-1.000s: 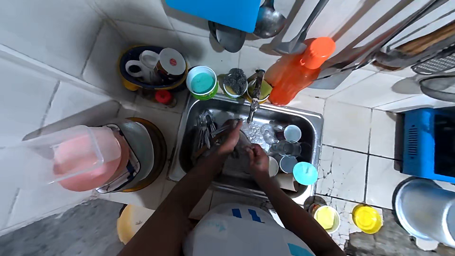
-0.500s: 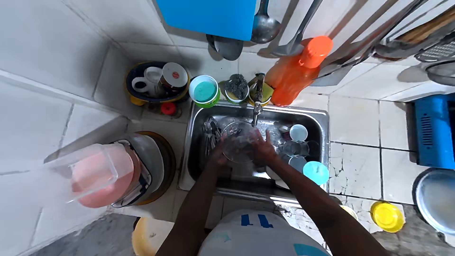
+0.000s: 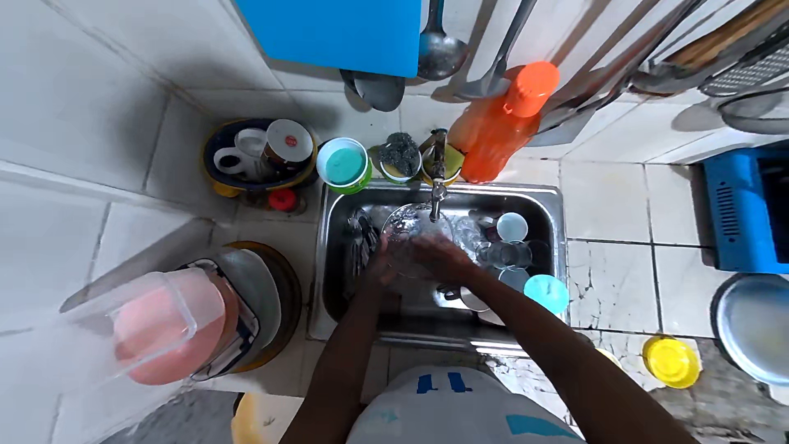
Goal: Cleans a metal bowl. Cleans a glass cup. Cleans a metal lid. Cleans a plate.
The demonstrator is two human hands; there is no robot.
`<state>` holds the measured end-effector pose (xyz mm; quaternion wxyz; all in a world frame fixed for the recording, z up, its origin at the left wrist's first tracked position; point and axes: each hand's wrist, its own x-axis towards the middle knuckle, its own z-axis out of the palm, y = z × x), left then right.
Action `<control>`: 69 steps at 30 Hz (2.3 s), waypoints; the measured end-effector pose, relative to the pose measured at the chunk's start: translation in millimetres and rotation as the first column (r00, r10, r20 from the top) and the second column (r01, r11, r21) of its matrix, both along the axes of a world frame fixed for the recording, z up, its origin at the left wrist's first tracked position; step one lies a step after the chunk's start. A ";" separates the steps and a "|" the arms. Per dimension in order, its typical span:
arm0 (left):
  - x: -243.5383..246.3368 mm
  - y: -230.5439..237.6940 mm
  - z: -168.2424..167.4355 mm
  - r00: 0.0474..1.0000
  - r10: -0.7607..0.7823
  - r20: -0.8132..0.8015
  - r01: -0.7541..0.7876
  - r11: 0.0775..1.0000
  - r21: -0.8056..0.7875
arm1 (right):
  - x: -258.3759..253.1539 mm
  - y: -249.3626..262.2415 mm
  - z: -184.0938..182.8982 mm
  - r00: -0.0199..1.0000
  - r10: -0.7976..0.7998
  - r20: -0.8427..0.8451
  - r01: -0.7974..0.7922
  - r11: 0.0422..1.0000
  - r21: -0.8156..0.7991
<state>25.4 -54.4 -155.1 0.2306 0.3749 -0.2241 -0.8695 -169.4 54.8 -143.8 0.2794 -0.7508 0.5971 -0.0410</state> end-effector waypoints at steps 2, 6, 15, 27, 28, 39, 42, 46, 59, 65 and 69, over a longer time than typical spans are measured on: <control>3.5 1.6 -0.5 1.000 -0.017 -0.008 0.017 1.000 -0.007 | -11.7 -7.6 -1.7 0.978 -0.178 -0.111 0.179 0.984 0.000; -12.8 14.4 6.3 0.996 -0.027 -0.081 0.033 0.996 0.082 | 3.6 -49.9 -7.4 0.839 -0.505 -0.203 0.468 0.860 -0.204; -13.9 2.4 -2.1 0.997 0.058 0.055 -0.064 0.990 0.124 | 41.6 -2.8 1.6 0.996 0.019 0.083 -0.018 1.000 -0.014; 14.0 -5.2 -16.0 0.832 -0.279 0.480 0.383 0.914 -0.134 | 15.8 24.3 68.8 0.995 0.088 0.054 -0.066 0.944 -0.322; 16.9 -6.1 -8.6 0.840 -0.292 0.458 0.389 0.912 -0.133 | 18.8 22.3 76.9 0.991 0.076 0.109 -0.041 0.956 -0.291; -48.0 -13.0 39.6 0.583 0.354 0.731 0.111 0.857 -0.503 | 29.6 -17.4 26.4 0.063 -0.702 0.709 0.513 0.633 0.580; -89.6 6.3 36.8 0.426 0.369 0.826 0.662 0.495 -0.563 | 27.5 -18.8 -0.8 -0.136 -0.763 0.632 0.548 0.474 0.690; -121.2 47.5 6.0 0.608 0.352 0.712 0.692 0.205 -0.692 | 17.8 -4.4 -4.0 -0.374 -0.658 0.654 0.534 0.424 0.731; -5.9 38.5 -22.7 0.520 0.133 0.844 0.835 0.128 -0.535 | 0.2 30.2 21.6 -0.736 -0.469 0.488 0.392 0.293 0.872; -22.6 -23.0 12.1 0.744 -0.115 0.658 0.366 0.895 -0.257 | -11.0 4.5 16.3 -0.461 -0.752 0.471 0.445 0.263 0.856; -25.9 -38.1 24.8 0.781 -0.192 0.594 0.310 0.946 -0.101 | -19.9 -36.1 2.8 0.278 -0.921 0.273 0.821 0.375 0.431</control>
